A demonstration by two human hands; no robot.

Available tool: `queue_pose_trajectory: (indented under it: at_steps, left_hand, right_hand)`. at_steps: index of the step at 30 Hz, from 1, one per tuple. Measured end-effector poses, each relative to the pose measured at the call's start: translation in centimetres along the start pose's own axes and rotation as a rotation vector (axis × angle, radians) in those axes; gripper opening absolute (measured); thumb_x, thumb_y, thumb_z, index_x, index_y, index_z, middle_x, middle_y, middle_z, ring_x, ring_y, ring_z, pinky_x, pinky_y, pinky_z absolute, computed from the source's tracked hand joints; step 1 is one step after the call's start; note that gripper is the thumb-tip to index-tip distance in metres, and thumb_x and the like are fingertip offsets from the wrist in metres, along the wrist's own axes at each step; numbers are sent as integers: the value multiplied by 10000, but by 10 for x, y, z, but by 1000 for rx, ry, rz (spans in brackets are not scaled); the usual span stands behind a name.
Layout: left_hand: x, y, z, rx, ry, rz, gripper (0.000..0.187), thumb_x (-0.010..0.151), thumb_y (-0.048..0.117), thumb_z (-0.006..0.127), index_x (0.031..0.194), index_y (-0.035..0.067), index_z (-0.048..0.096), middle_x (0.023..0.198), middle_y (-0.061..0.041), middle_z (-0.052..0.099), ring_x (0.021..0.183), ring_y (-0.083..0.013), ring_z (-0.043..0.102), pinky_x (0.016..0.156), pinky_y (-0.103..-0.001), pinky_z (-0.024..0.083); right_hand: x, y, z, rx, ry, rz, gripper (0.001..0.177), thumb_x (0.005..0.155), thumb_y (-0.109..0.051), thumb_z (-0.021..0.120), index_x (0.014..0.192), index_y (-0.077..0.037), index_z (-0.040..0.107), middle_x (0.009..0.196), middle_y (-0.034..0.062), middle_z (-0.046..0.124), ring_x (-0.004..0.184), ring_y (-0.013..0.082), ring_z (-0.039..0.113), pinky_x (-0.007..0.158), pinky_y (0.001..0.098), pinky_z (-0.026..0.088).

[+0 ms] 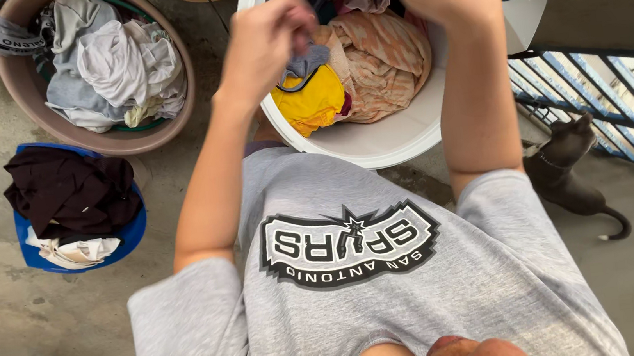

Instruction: The person sorts items of clothing from various plastic tubs and places them into a top-loading washing machine.

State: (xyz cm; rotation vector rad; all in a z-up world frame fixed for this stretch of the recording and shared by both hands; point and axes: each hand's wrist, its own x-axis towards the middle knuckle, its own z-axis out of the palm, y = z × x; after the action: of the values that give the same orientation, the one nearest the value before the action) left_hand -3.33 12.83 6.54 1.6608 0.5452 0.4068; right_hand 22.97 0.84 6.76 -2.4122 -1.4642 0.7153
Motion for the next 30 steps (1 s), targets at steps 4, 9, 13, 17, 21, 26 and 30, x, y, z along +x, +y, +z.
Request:
queue_pose_trajectory:
  at_steps: [4, 9, 13, 17, 21, 26, 30]
  left_hand:
    - [-34, 12, -27, -44, 88, -180, 210, 1052, -8, 512, 946, -19, 693, 691, -35, 661, 639, -92, 665, 606, -257, 540]
    - [-53, 13, -32, -25, 127, -293, 228, 1075, 66, 538, 945, -25, 701, 696, -40, 662, 644, -86, 658, 601, -249, 519]
    - [-61, 7, -30, -79, 135, -349, 237, 1096, 119, 551, 971, -21, 695, 723, -39, 649, 662, -86, 656, 621, -240, 537]
    - [-62, -5, -33, 73, 190, -336, 189, 1125, 113, 568, 1103, -7, 712, 817, -72, 713, 691, -101, 655, 652, -247, 539]
    - [-59, -33, -17, 61, -24, -261, 647, 820, 41, 702, 1431, 24, 490, 1242, -161, 625, 974, -196, 712, 812, -324, 594]
    - [-66, -80, 62, 625, -238, 29, 1156, 549, 372, 911, 1520, 52, 373, 1445, -281, 517, 1280, -413, 503, 1021, -499, 461]
    - [-82, -85, 86, 414, -209, -298, 724, 909, 338, 784, 1513, 115, 453, 1277, -212, 677, 1210, -365, 640, 1031, -446, 514]
  right_hand:
    - [13, 56, 105, -24, -297, 143, 265, 875, -272, 670, 1046, -95, 769, 1007, 180, 759, 915, 344, 710, 820, 466, 546]
    - [71, 152, 285, -197, 421, 250, 815, 692, -614, 782, 1263, -38, 712, 1123, 244, 759, 1018, 383, 729, 833, 433, 572]
    - [77, 152, 317, 430, 330, 375, 651, 759, -396, 824, 1272, -27, 666, 1165, 202, 770, 1076, 298, 764, 919, 367, 604]
    - [25, 125, 298, 1123, 79, 227, 375, 935, -170, 832, 1159, 88, 678, 1070, 235, 698, 890, 269, 640, 819, 348, 520]
    - [-90, 81, 227, 1757, -248, 317, 512, 813, -198, 721, 1287, -32, 622, 1141, 84, 717, 1000, 169, 703, 893, 337, 569]
    - [-177, 38, 181, 2201, -252, 364, 663, 861, -301, 766, 1345, 98, 554, 1337, 202, 654, 1217, 295, 683, 1088, 409, 558]
    - [-185, 28, 129, 2356, -340, -136, 844, 750, -499, 857, 1313, 75, 600, 1342, 228, 640, 1227, 329, 654, 1048, 471, 520]
